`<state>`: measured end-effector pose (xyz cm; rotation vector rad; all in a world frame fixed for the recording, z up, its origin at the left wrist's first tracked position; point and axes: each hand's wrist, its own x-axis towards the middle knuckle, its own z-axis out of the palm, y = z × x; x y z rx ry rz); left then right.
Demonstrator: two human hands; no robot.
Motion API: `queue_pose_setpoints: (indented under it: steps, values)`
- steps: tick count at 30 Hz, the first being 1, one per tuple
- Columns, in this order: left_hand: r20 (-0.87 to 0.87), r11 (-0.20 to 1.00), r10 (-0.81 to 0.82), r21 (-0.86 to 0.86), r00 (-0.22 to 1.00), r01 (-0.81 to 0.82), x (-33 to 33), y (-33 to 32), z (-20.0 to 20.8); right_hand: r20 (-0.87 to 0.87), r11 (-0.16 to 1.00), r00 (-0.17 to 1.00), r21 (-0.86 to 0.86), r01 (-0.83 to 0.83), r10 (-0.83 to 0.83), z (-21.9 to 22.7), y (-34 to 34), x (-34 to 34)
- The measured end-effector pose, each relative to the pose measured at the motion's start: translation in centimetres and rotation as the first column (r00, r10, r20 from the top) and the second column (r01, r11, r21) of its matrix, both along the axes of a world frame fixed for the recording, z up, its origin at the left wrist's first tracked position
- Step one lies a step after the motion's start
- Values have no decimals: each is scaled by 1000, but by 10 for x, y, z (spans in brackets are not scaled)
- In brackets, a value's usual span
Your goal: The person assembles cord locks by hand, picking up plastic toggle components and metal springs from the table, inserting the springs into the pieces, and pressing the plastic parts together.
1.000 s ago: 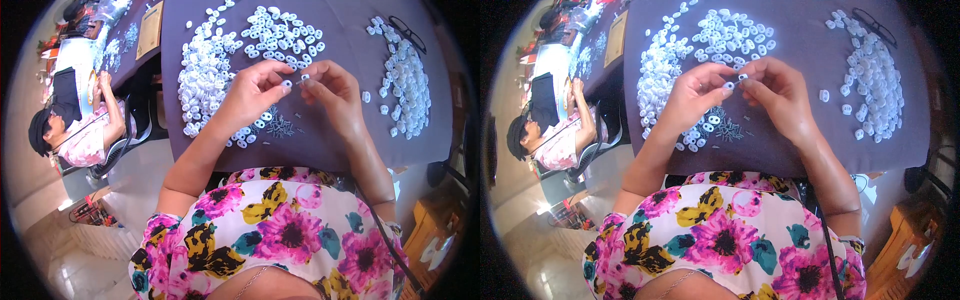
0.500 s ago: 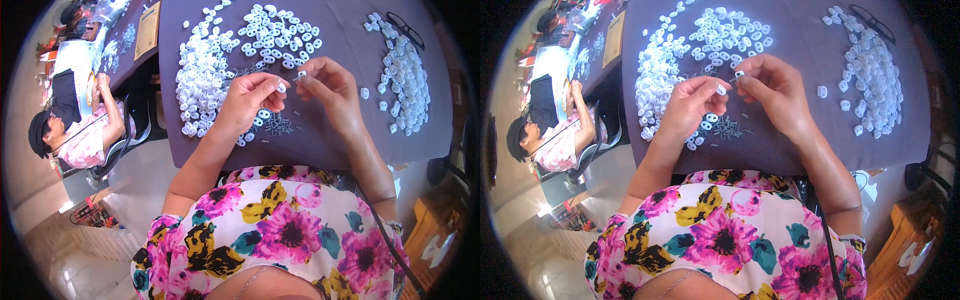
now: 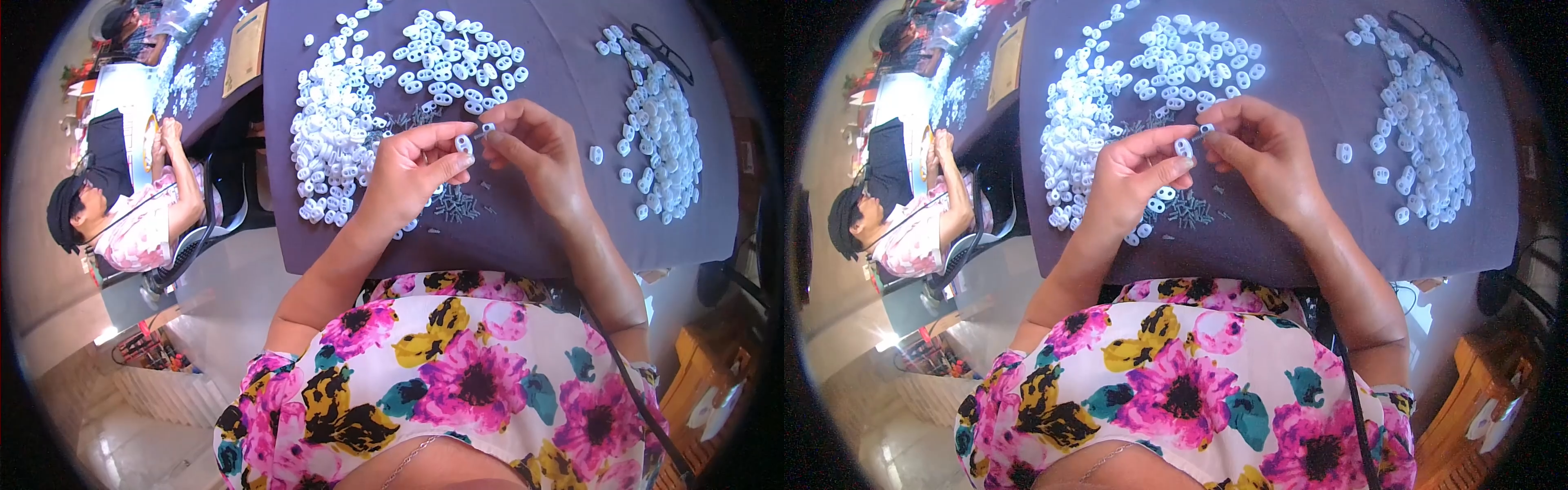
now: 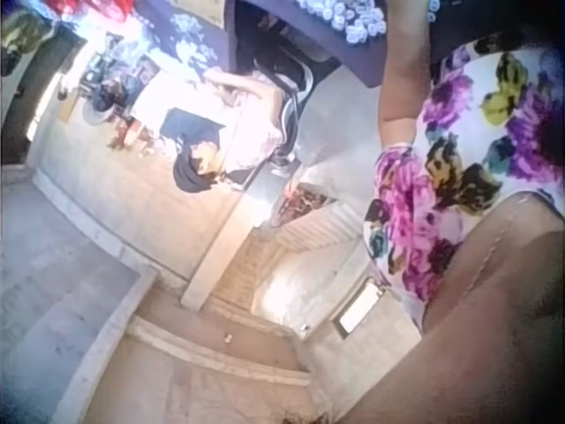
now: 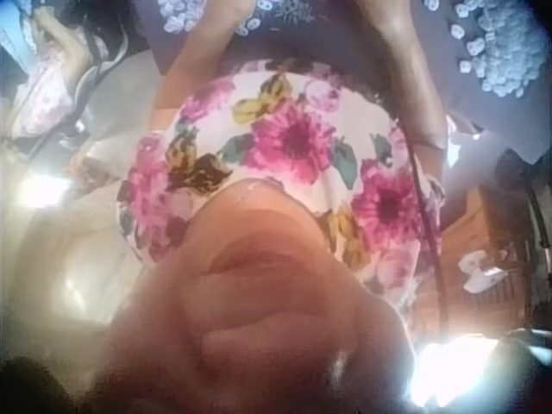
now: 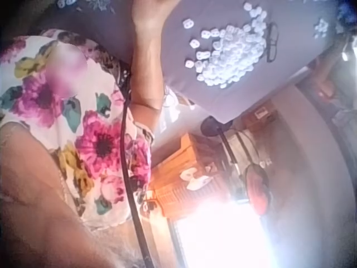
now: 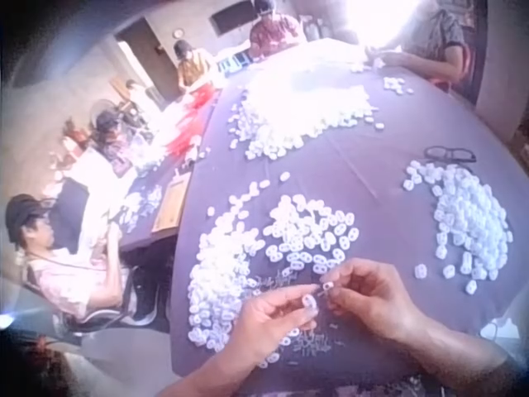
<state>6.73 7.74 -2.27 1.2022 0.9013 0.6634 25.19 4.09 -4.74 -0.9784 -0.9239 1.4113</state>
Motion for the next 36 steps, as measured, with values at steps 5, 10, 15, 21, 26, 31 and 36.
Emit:
queue_pose_setpoints:
  steps: [5, 10, 15, 21, 26, 31, 36]
  values:
    - [1, 999, 17, 49, 1000, -17, 3, 0, 2, 6, 1000, 1000, 18, -17, 17, -3, 1, 1]
    - [33, 997, -3, 81, 999, 1, 4, 1, 0, 11, 1000, 1000, 4, -24, 24, -5, 2, 1]
    - [26, 996, 16, 88, 1000, -18, 5, 2, -1, -3, 1000, 1000, -8, -25, 25, -4, 2, 0]
    - [11, 993, 20, 117, 1000, -22, 5, 0, -2, -4, 999, 1000, -16, -28, 28, -3, 2, 1]
    - [7, 990, 15, 140, 1000, -15, 3, -1, -4, 6, 1000, 1000, -15, -27, 27, -1, 0, 1]
    - [-8, 988, 35, 154, 999, -34, 5, -1, -4, -4, 999, 999, -2, -42, 42, -4, 2, 1]
    - [2, 991, 41, 130, 999, -41, 4, -3, -2, -8, 998, 998, -9, -58, 57, -2, 1, 0]
